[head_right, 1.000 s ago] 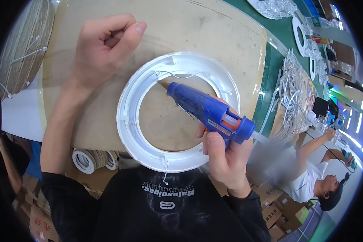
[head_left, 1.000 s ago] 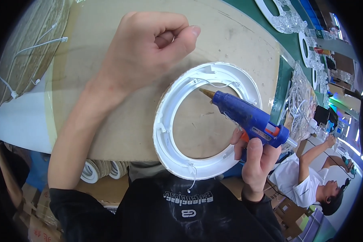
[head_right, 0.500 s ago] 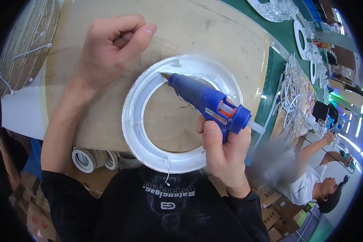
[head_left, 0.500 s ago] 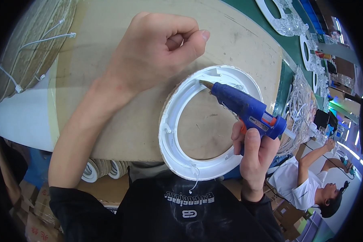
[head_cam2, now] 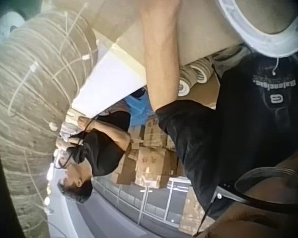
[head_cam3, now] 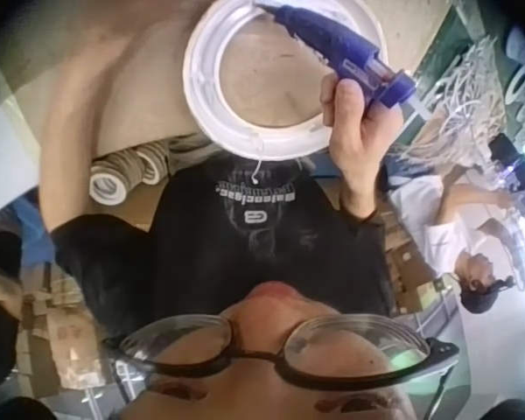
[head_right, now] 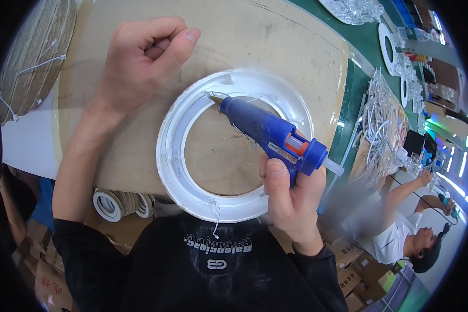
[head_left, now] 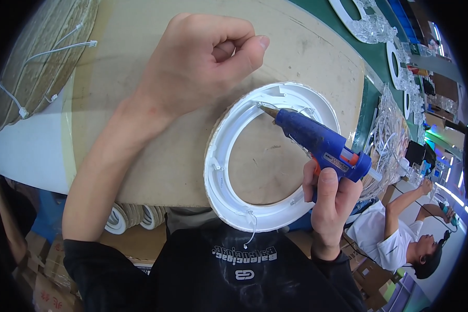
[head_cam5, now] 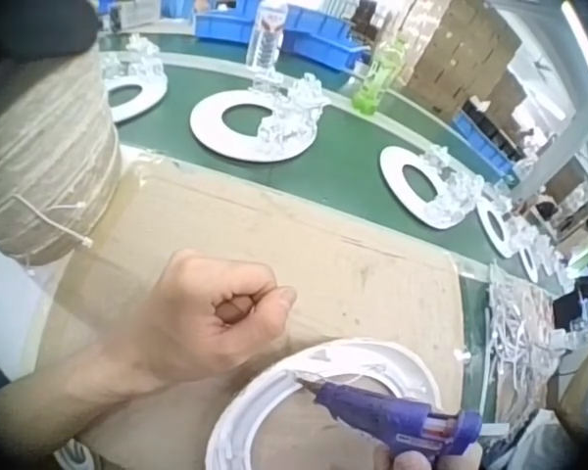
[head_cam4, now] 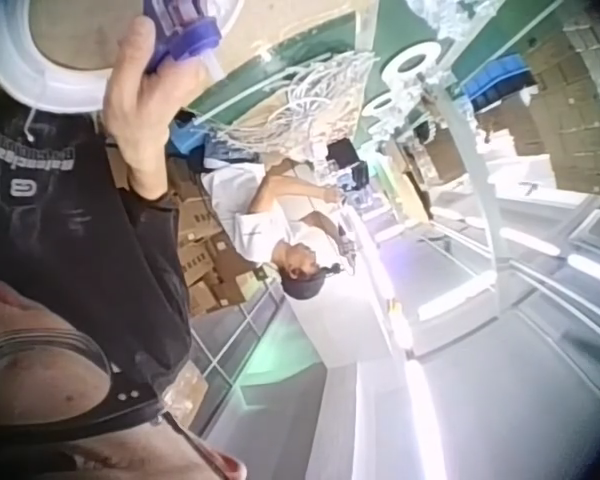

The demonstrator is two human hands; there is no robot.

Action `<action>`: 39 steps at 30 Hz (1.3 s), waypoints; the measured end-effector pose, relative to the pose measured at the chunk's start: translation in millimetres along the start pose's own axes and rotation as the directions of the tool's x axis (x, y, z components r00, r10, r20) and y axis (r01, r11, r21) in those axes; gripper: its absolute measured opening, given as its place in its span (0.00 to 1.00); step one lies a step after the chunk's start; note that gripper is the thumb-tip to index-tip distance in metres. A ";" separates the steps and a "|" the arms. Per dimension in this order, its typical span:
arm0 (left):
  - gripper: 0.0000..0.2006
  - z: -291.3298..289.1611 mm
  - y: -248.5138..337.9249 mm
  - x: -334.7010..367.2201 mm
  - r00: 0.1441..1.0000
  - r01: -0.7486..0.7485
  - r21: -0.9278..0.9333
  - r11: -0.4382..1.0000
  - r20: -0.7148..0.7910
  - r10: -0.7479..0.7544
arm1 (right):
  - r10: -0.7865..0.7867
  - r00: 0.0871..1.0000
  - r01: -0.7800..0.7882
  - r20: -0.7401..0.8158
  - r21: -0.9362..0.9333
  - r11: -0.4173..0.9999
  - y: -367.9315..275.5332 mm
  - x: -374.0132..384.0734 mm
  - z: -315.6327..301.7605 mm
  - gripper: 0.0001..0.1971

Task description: Assembling circular LED lights by applying hot glue to frames and installing light strips.

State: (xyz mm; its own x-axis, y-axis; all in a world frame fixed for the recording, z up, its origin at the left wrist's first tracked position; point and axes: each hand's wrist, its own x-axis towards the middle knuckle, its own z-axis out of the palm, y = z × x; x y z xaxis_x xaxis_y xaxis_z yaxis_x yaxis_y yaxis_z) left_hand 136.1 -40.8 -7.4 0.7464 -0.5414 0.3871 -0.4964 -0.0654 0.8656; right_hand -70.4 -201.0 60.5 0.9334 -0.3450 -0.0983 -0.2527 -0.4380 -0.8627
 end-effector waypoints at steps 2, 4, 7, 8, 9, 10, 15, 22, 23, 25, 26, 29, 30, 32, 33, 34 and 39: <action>0.16 0.2 -1.8 -0.3 1.000 -0.007 -0.003 1.000 -0.003 0.007 | -0.005 1.000 0.005 -0.027 -0.002 1.000 1.2 -1.3 1.4 0.19; 0.16 -0.1 -1.6 -0.9 1.000 -0.014 -0.005 1.000 -0.007 0.014 | 0.005 1.000 -0.005 -0.011 0.005 1.000 0.0 -1.2 0.1 0.19; 0.16 -0.8 0.5 -1.1 1.000 0.020 -0.014 1.000 0.003 -0.020 | 0.012 1.000 -0.012 -0.004 0.018 1.000 -1.1 -1.8 1.3 0.18; 0.16 -0.7 -0.9 -1.0 1.000 0.004 -0.010 1.000 -0.001 -0.004 | 0.009 1.000 -0.009 -0.013 0.024 1.000 -1.2 -1.8 2.0 0.18; 0.16 -0.8 -1.5 -1.0 1.000 -0.013 -0.005 1.000 -0.006 0.013 | 0.008 1.000 -0.008 -0.012 0.024 1.000 -1.3 -1.9 1.8 0.18; 0.16 -1.2 -0.7 -1.0 1.000 -0.012 -0.004 1.000 -0.007 0.012 | 0.005 1.000 -0.005 -0.014 0.017 1.000 -1.5 -2.3 1.4 0.18; 0.16 0.1 -0.3 -0.2 1.000 -0.014 -0.002 1.000 -0.011 0.014 | -0.002 1.000 0.002 -0.017 0.010 1.000 -2.2 -2.0 0.4 0.18; 0.16 -1.7 -1.3 -1.0 1.000 -0.023 -0.002 1.000 -0.007 0.023 | 0.031 0.999 -0.031 0.013 0.013 0.999 -3.0 -3.5 -2.9 0.18; 0.16 -2.9 0.5 -1.3 1.000 -0.004 0.000 1.000 -0.004 0.004 | 0.043 0.998 -0.044 0.034 0.011 0.999 -3.4 -3.5 -3.9 0.18; 0.16 -4.5 2.3 -1.5 1.000 0.014 0.012 1.000 0.006 -0.014 | 0.050 0.998 -0.051 0.023 0.036 0.998 -6.4 -4.2 -3.2 0.18; 0.16 -4.6 1.1 -2.5 1.000 0.012 0.021 1.000 -0.001 -0.012 | 0.062 0.998 -0.062 0.014 0.054 0.997 -7.2 -5.3 -2.4 0.18; 0.16 -3.7 -1.5 0.4 0.999 0.046 0.043 0.998 0.001 -0.046 | 0.040 0.997 -0.034 -0.072 0.088 0.996 3.8 -14.2 -15.0 0.19; 0.15 -4.0 0.4 -0.2 0.997 0.082 0.050 0.995 -0.003 -0.082 | -0.026 0.998 0.029 -0.051 0.056 0.998 11.3 -15.4 -27.5 0.22; 0.16 -5.3 15.2 6.8 0.984 0.180 0.013 0.984 0.010 -0.180 | 0.052 0.980 -0.032 -0.191 0.109 0.994 13.2 -19.1 -40.0 0.25; 0.18 -4.8 20.1 7.9 0.963 0.268 -0.037 0.963 0.000 -0.268 | 0.013 0.966 0.022 -0.256 0.130 0.991 23.5 -22.2 -45.8 0.26; 0.18 -4.7 17.6 6.6 0.960 0.280 -0.019 0.960 0.019 -0.280 | -0.023 0.946 0.074 -0.324 0.146 0.986 35.2 -26.0 -51.6 0.27; 0.17 -0.5 11.5 7.7 0.976 0.174 0.088 0.981 -0.151 -0.159 | 0.186 0.917 0.008 -0.354 0.483 0.876 71.8 -35.2 -58.1 0.28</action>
State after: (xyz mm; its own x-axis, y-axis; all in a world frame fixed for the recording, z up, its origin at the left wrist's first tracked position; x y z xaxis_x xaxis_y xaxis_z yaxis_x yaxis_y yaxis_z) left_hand 136.4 -45.3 5.7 0.8743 -0.3908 0.2880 -0.3963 -0.2319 0.8884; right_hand -136.2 -268.5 30.8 0.7184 -0.6915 -0.0755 -0.0907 0.0145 -0.9958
